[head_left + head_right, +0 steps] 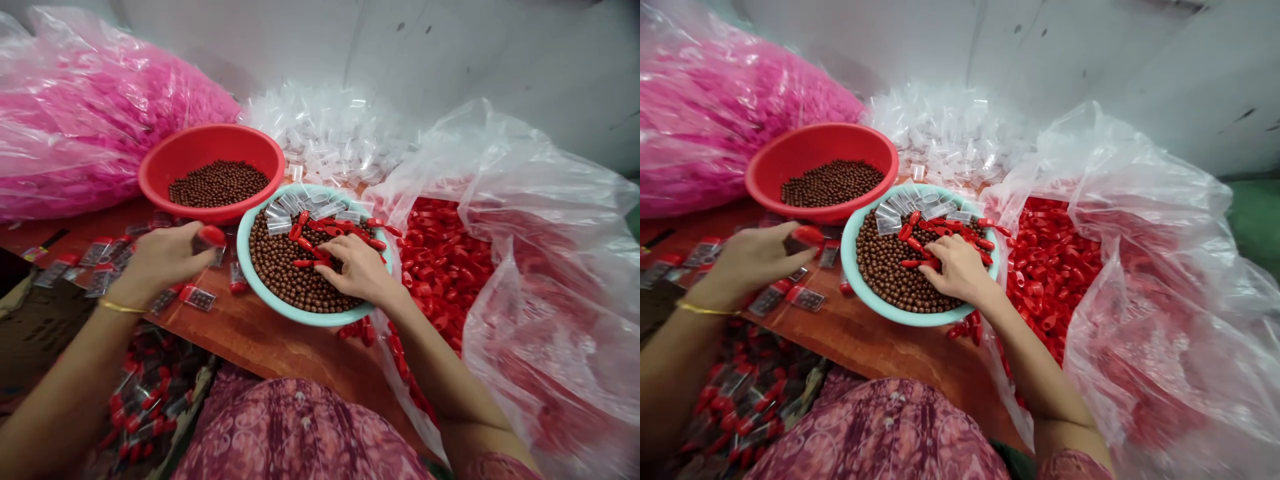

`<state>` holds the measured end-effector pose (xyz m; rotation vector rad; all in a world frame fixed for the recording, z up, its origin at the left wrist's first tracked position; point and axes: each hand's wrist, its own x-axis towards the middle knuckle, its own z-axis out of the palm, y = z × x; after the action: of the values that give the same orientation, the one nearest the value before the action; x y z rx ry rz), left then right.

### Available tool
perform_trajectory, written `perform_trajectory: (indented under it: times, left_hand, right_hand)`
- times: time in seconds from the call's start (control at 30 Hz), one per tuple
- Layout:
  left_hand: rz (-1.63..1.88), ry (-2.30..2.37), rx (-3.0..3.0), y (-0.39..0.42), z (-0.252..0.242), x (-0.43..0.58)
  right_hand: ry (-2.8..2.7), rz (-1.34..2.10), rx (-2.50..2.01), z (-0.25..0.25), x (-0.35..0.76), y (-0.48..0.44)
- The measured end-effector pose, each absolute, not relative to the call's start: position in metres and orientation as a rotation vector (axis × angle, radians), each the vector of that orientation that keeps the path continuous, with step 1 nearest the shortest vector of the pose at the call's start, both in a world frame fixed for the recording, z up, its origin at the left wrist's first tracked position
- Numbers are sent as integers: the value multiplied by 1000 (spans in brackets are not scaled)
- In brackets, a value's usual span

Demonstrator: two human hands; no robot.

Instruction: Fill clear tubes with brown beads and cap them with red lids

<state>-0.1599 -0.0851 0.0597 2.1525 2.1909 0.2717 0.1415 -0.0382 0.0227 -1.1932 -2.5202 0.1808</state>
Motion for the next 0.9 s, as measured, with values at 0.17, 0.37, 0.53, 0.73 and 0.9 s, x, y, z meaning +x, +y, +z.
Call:
perform_trajectory:
  times: [0.17, 0.37, 0.53, 0.73, 0.9]
  left_hand:
    - [-225, 2470, 2168, -93, 53, -208]
    - [170, 2108, 2584, -62, 59, -142]
    - [-59, 1939, 2581, -28, 49, -85]
    - [-134, 1836, 2578, -1, 40, -73]
    - [-295, 1899, 2449, -8, 48, -59]
  right_hand:
    - [-2605, -44, -1233, 13, 137, -42]
    - [-2765, -172, -1284, 15, 127, -37]
    - [-2563, -83, -1229, 2, 146, -34]
    - [-2433, 106, -1190, -3, 153, -34]
    - [-2398, -97, -1404, 2, 145, -37]
